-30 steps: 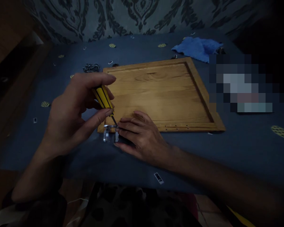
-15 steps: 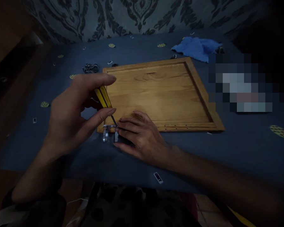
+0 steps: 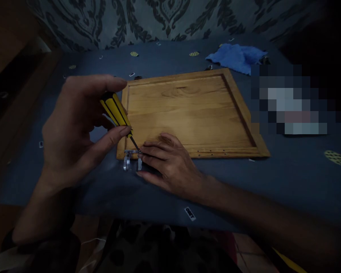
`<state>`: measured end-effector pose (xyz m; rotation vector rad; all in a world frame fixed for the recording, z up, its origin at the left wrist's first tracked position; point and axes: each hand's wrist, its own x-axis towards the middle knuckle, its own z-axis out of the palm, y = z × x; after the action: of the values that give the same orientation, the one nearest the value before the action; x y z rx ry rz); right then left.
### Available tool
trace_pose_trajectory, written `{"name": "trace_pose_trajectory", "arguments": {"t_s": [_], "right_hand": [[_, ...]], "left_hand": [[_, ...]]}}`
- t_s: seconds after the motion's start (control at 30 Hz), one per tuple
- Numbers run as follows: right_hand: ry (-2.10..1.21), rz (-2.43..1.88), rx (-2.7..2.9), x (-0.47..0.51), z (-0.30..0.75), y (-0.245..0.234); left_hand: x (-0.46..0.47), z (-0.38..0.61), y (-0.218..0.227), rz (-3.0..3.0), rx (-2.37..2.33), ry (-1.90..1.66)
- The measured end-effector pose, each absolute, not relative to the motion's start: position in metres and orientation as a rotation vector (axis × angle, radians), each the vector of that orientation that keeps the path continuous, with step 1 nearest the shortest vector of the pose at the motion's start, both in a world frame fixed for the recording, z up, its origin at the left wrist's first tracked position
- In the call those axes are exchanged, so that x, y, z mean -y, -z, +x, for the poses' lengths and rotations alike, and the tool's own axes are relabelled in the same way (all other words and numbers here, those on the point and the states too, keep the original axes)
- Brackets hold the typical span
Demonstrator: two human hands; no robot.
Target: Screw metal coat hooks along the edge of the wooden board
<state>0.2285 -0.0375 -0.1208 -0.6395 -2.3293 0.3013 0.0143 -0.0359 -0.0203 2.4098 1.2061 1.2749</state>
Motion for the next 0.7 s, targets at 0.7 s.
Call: {"name": "trace_pose_trajectory", "arguments": {"t_s": [0.7], "right_hand": [[-0.25,-0.621,2.318,0.0371,0.228,0.1204]], "left_hand": [[0.0349,0.0123,0.0264,2.478,-1.254,-1.154]]}}
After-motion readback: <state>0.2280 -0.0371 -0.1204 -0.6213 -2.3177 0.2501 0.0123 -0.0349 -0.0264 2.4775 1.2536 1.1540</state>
